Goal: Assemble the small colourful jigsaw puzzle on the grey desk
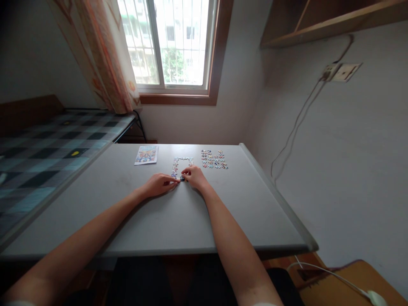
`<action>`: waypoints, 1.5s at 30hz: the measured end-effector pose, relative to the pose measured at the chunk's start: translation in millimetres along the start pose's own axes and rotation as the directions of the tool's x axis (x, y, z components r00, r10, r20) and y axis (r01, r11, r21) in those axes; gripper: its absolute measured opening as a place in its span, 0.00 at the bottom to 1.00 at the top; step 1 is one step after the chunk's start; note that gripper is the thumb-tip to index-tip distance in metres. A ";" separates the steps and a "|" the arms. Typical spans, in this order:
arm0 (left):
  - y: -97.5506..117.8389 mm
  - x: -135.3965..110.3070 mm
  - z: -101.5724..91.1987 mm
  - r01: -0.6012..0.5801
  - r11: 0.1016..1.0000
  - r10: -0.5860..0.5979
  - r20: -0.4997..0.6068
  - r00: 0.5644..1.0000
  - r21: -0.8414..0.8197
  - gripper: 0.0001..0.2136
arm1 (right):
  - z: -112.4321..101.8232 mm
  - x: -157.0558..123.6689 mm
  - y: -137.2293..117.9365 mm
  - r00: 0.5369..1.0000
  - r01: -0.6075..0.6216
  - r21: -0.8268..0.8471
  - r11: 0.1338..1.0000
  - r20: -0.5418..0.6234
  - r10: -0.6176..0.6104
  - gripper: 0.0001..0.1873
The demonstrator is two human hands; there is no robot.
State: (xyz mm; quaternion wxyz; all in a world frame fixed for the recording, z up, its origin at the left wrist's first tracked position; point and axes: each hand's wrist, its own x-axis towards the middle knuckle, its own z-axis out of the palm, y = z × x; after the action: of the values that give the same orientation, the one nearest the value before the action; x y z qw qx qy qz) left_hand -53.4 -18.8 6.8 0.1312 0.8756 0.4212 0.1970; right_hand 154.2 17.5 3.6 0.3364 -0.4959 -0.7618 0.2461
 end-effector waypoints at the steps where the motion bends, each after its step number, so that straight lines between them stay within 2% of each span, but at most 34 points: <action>1: 0.4 -0.1 -0.3 0.003 1.000 -0.003 0.001 1.000 -0.004 0.14 | -2.4 0.3 -0.1 1.000 -0.001 0.013 1.000 -0.018 0.001 0.05; 5: 1.9 -0.2 -0.8 0.009 1.000 -0.009 0.003 1.000 -0.015 0.14 | -10.3 0.9 -1.5 0.998 -0.030 0.019 0.999 -0.061 0.031 0.04; 14: 1.4 0.1 0.0 -0.004 1.000 0.004 -0.008 1.000 -0.018 0.14 | 1.2 -2.4 -6.0 0.996 -0.052 -0.108 0.993 0.070 0.060 0.06; 20: 3.4 0.0 0.4 0.005 1.000 -0.005 -0.019 1.000 -0.005 0.13 | 3.0 -2.8 -5.8 0.995 -0.092 -0.266 0.959 0.011 0.099 0.04; 24: 4.1 0.3 -0.7 0.022 1.000 -0.022 -0.006 1.000 -0.019 0.14 | -1.2 -1.7 -0.9 0.992 -0.110 -0.175 0.978 0.037 0.118 0.06; 30: 3.1 0.7 -1.2 0.034 0.999 -0.034 0.004 0.999 -0.028 0.14 | -8.8 1.6 5.8 0.994 -0.103 -0.065 0.993 -0.056 0.099 0.07; 36: 3.1 0.3 -0.8 0.026 0.999 -0.026 0.002 1.000 -0.027 0.13 | -4.2 -2.2 -4.0 0.995 -0.091 -0.139 0.986 0.027 0.096 0.06; 41: 2.4 0.6 0.1 0.031 0.999 -0.031 -0.001 1.000 -0.021 0.13 | -1.7 -6.0 -10.9 0.993 -0.106 -0.276 0.955 0.022 0.116 0.06; 45: 2.9 0.5 0.0 0.031 0.999 -0.031 0.000 1.000 -0.019 0.13 | -1.7 -6.2 -11.0 0.995 -0.090 -0.286 0.954 0.012 0.097 0.06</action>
State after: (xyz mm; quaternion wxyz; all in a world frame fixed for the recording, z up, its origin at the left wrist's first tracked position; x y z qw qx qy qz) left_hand -51.1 -20.2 8.1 0.1424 0.8675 0.4331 0.1990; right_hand 150.7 7.6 10.8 0.2397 -0.5715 -0.7692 0.1558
